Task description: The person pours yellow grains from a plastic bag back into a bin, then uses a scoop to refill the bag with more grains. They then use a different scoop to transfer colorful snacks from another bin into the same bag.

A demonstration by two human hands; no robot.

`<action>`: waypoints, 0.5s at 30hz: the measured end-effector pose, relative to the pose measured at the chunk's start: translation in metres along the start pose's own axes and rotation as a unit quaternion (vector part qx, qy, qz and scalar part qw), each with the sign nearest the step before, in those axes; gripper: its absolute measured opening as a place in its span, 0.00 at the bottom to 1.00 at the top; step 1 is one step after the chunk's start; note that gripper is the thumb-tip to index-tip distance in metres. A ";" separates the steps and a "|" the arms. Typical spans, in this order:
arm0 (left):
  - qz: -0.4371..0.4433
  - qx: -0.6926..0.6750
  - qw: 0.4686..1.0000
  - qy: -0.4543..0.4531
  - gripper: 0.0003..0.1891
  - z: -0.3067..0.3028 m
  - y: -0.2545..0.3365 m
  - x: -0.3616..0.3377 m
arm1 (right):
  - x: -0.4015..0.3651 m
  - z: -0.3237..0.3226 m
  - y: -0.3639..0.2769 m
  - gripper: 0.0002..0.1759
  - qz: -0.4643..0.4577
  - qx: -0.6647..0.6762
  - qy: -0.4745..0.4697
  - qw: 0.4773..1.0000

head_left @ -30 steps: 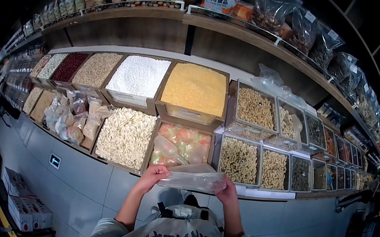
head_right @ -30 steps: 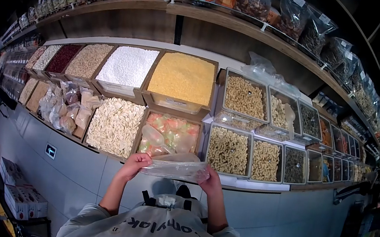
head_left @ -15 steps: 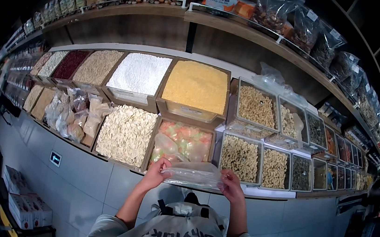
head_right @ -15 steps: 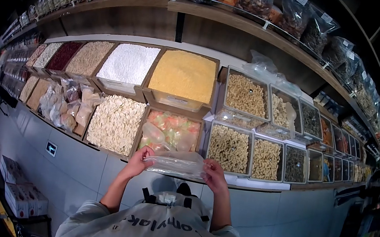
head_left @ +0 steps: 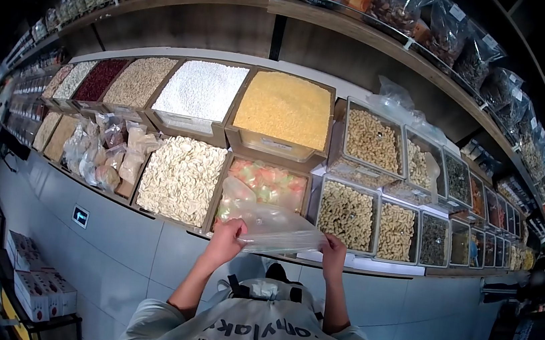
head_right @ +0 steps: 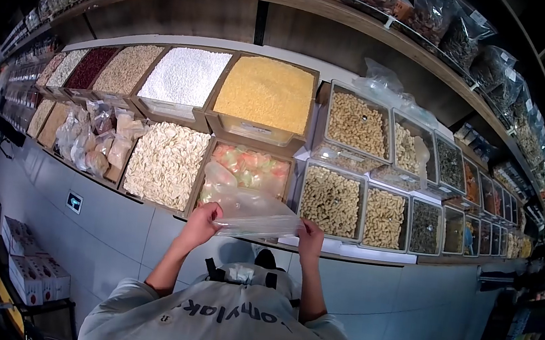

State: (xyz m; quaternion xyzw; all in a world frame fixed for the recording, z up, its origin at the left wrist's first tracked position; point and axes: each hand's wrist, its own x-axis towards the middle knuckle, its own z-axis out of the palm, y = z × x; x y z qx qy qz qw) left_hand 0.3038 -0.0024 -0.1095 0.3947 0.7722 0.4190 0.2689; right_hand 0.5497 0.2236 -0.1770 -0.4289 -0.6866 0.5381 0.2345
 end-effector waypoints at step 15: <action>-0.193 -0.598 0.768 0.127 0.12 0.007 -0.057 0.005 | -0.013 0.001 -0.029 0.07 0.178 0.517 -0.147 0.824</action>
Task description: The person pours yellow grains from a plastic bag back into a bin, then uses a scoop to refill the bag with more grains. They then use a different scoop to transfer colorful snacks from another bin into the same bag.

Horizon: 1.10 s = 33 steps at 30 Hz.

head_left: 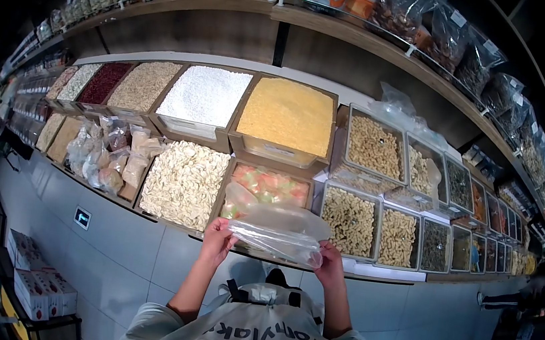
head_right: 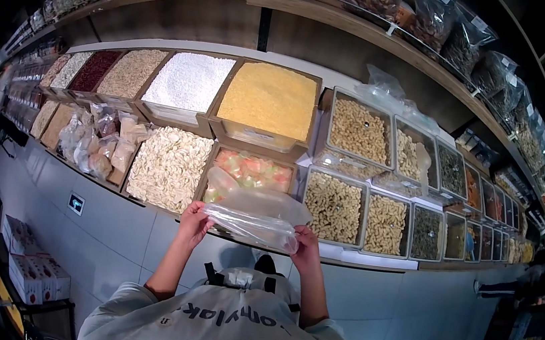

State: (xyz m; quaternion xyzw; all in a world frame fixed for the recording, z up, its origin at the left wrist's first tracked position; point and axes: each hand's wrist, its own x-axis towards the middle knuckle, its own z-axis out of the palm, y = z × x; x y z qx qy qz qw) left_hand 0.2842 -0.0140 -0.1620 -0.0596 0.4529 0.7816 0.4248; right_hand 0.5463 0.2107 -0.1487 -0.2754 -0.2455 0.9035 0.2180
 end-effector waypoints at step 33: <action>0.312 0.557 0.769 0.036 0.10 0.086 0.079 0.000 | 0.052 0.102 -0.083 0.22 -0.195 -0.618 0.046 0.760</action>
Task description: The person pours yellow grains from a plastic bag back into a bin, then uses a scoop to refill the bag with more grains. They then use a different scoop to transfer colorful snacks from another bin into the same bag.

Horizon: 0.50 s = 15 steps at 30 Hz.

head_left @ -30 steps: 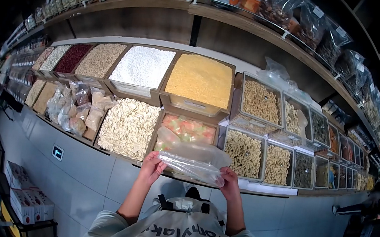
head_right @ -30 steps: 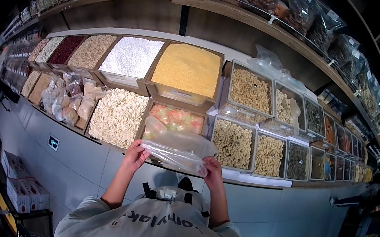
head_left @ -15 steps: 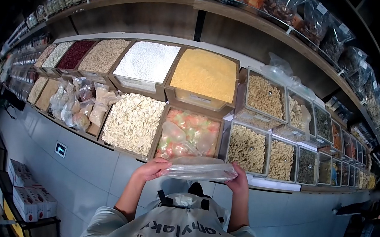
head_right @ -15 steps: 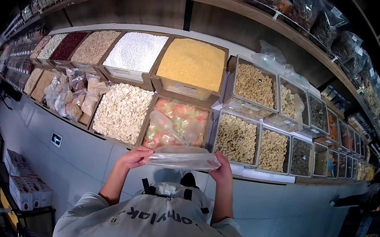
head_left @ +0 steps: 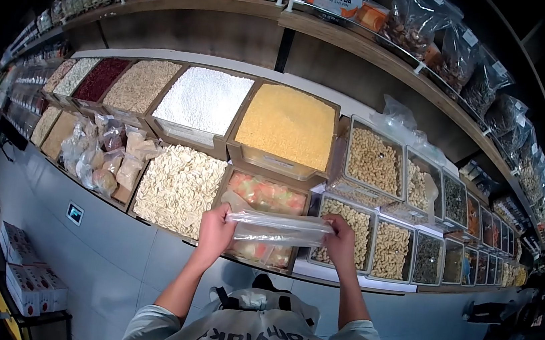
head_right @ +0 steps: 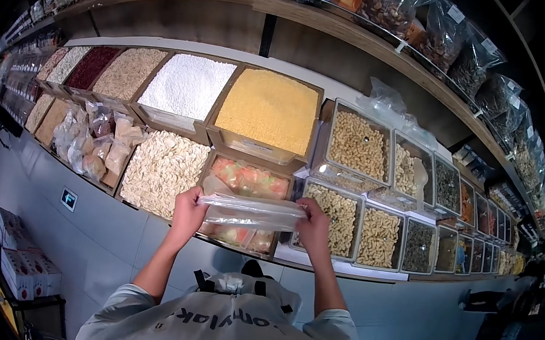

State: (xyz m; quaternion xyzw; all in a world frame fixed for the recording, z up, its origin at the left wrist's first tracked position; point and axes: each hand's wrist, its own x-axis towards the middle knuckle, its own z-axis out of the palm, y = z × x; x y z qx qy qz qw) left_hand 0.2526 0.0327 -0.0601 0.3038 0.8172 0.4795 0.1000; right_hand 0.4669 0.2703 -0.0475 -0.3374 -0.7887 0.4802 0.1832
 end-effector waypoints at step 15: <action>0.094 -0.222 0.963 0.118 0.30 -0.003 0.105 0.133 | 0.315 -0.092 -0.069 0.22 -0.243 -0.035 0.254 0.936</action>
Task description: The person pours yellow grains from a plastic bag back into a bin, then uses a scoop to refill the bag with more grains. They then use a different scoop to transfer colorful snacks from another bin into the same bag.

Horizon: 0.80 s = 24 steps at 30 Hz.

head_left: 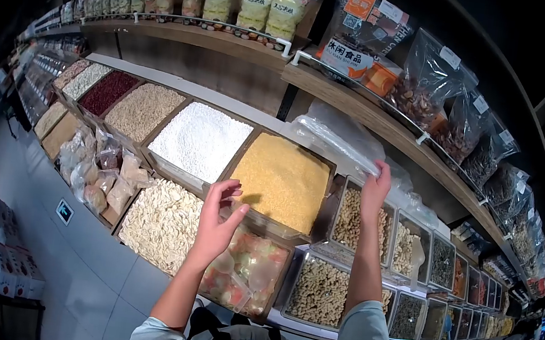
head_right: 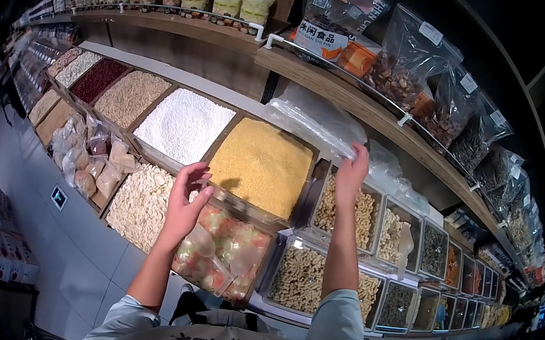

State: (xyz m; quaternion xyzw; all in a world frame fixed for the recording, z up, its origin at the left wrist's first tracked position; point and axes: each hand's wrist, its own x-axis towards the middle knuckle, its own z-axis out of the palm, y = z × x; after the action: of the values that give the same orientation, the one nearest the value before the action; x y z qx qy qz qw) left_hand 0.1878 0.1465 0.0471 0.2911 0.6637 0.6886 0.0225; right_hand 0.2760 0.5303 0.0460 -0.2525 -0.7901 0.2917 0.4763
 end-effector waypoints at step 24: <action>0.453 -0.030 0.883 0.118 0.17 -0.129 0.064 0.079 | -0.108 -0.004 -0.283 0.18 -0.393 0.135 0.029 0.909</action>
State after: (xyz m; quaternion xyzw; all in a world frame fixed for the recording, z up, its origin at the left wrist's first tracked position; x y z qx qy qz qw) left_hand 0.0892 0.0553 0.1428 0.4755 0.4361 0.6731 -0.3615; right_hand 0.2904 0.2588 0.1807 0.1368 -0.7640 0.1777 0.6050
